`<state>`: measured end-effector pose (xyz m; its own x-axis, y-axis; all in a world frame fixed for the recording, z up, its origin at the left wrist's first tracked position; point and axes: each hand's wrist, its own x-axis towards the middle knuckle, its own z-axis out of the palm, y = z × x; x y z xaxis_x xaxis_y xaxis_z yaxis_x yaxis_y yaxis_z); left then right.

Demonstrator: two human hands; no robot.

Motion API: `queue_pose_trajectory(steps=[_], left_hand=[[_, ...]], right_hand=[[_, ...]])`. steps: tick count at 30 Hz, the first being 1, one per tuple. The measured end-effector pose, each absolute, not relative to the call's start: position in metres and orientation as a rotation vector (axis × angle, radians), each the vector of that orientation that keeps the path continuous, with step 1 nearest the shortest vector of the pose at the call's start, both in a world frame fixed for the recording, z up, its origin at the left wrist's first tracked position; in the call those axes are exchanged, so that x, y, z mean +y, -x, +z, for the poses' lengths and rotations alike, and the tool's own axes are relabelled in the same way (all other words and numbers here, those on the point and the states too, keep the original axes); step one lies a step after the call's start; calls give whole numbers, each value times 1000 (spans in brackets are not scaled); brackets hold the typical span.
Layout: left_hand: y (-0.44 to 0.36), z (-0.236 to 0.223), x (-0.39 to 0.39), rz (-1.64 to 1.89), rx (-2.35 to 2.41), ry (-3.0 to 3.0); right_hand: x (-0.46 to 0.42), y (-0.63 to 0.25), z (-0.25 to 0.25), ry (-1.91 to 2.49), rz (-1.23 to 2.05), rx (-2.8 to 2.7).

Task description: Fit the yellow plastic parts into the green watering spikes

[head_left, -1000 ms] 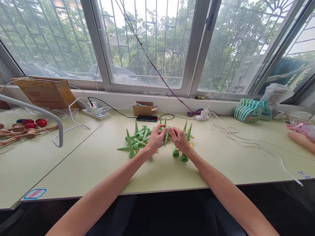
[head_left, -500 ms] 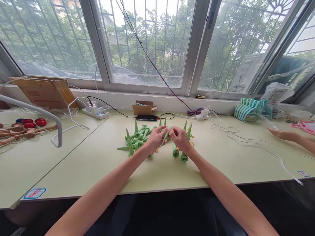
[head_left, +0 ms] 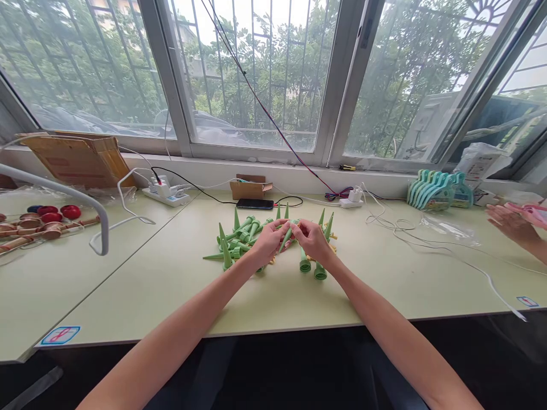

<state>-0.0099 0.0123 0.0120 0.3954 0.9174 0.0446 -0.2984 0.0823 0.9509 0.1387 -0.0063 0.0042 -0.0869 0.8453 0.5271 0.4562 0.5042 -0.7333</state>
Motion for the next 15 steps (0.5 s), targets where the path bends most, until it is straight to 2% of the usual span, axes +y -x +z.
queue_pose_trajectory(steps=[15], left_hand=[[9, 17, 9, 1030, 681, -1137]], right_hand=[[-8, -138, 6, 1055, 460, -1724]])
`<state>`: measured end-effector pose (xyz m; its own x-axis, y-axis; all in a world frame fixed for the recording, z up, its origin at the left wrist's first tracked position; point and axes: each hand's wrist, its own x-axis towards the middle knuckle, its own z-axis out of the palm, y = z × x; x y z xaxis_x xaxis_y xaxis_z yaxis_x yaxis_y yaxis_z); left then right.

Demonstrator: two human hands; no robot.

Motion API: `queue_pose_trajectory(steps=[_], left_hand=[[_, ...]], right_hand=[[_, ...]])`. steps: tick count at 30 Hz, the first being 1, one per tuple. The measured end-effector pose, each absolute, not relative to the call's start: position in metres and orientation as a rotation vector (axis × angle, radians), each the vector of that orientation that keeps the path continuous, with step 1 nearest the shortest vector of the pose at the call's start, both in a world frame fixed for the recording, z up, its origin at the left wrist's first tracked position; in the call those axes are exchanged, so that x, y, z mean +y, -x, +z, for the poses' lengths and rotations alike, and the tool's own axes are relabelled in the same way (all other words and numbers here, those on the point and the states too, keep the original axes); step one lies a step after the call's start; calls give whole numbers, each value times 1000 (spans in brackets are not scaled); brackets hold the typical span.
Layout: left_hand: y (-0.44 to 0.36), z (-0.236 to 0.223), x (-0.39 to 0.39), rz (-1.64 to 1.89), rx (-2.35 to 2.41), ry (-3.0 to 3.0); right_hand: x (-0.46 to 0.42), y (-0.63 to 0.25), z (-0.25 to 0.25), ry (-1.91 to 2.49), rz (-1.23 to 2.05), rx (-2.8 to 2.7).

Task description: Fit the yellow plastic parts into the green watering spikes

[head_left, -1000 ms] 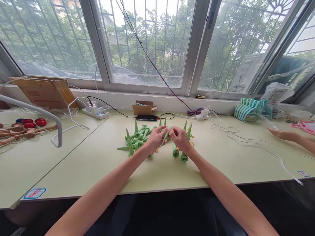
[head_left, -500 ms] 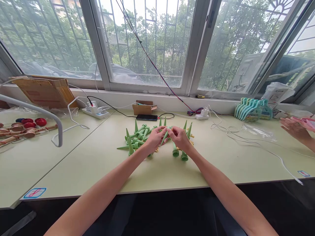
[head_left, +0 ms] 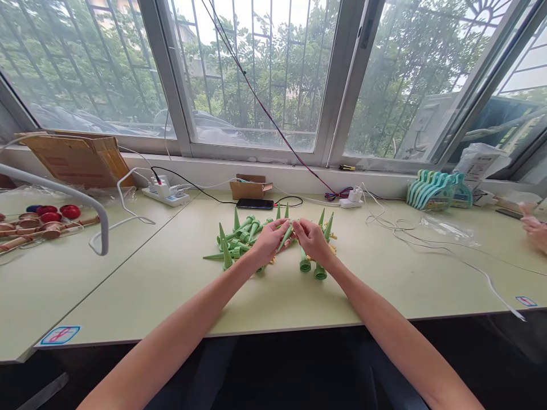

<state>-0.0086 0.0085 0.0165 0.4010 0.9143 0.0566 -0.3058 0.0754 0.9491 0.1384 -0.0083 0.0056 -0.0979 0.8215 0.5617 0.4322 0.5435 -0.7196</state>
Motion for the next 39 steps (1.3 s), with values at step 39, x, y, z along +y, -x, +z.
queue_pose_trajectory(steps=[39], left_hand=[[6, 14, 2, 1079, 784, -1497]], right_hand=[[7, -147, 3, 1341, 389, -1654]])
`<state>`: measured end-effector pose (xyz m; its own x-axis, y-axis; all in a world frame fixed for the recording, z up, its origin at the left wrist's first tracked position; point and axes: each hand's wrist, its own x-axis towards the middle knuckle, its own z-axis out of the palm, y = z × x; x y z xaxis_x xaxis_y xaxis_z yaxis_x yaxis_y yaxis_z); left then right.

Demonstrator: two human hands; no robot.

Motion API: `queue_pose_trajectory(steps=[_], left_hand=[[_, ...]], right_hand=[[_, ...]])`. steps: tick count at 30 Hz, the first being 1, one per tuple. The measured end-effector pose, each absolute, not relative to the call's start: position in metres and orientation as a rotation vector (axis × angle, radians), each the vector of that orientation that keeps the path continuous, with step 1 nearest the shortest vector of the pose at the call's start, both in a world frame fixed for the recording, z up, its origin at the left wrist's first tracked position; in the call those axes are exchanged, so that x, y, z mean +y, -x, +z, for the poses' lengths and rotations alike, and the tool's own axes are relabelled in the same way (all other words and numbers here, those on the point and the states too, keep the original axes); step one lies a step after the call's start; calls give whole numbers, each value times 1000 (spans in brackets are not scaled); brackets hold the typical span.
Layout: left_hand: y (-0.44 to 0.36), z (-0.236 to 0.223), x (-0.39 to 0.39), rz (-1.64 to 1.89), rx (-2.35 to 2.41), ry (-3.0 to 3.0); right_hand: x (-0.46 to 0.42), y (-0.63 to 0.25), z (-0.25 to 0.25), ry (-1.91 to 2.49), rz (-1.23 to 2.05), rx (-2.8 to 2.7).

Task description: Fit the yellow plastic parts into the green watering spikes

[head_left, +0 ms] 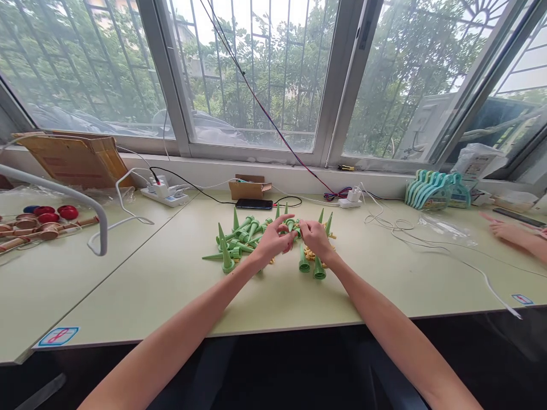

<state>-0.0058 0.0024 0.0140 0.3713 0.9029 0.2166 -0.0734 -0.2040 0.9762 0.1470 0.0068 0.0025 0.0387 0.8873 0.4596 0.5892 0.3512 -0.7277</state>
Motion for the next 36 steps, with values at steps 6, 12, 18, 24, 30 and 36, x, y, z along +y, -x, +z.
queue_pose_trajectory(steps=[6, 12, 18, 24, 30, 36], left_hand=[[2, 9, 2, 1129, 854, -1740], [2, 9, 2, 1129, 967, -1935], [6, 1, 7, 1048, 1045, -2096], [8, -5, 7, 1000, 1119, -2145], [8, -8, 8, 1056, 1165, -2095], [9, -10, 8, 1033, 1169, -2150]], right_hand=[[8, -151, 4, 1326, 380, -1658], [15, -164, 2, 1409, 158, -1652], [15, -170, 1, 1640, 156, -1823], [11, -170, 1, 1754, 236, -1990], [6, -169, 5, 1775, 209, -1992], [4, -168, 7, 1905, 195, -2036]])
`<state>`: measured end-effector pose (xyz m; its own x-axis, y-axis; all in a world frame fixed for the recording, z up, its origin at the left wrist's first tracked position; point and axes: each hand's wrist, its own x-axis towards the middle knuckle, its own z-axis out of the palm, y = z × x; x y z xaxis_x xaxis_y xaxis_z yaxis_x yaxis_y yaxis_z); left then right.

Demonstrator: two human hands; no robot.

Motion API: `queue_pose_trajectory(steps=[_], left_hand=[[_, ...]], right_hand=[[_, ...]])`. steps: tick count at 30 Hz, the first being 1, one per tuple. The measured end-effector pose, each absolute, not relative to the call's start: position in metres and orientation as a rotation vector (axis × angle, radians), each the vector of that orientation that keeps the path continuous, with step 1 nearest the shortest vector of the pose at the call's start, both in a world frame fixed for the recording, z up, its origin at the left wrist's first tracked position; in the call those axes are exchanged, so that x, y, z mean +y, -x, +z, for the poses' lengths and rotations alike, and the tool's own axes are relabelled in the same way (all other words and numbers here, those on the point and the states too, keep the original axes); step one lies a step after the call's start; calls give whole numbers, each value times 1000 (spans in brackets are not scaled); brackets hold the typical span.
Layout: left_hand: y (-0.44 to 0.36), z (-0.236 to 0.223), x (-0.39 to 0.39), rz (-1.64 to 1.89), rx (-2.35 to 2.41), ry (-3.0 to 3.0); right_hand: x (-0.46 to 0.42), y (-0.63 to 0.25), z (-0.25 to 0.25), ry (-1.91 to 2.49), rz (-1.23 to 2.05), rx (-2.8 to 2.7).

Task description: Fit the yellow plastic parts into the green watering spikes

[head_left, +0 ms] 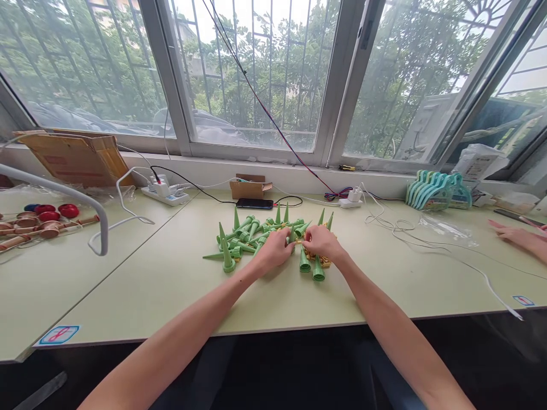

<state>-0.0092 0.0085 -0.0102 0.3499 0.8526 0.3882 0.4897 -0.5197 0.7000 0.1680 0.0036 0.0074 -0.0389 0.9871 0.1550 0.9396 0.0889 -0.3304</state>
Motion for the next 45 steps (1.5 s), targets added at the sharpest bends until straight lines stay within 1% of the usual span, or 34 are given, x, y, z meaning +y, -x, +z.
queue_pose_trajectory(steps=[8, 14, 22, 35, 45], left_hand=[[8, -6, 5, 1054, 1132, -2171], [7, -1, 4, 1144, 1200, -2219], [5, 3, 0, 1017, 1302, -2291], [5, 2, -1, 1016, 1306, -2341], [5, 1, 2, 1019, 1309, -2349]], right_hand=[[2, -167, 9, 1933, 230, -2068], [-1, -166, 11, 1957, 231, -2069], [3, -166, 10, 1987, 256, -2114], [3, -168, 10, 1955, 204, -2027], [1, -172, 16, 2064, 265, -2018]])
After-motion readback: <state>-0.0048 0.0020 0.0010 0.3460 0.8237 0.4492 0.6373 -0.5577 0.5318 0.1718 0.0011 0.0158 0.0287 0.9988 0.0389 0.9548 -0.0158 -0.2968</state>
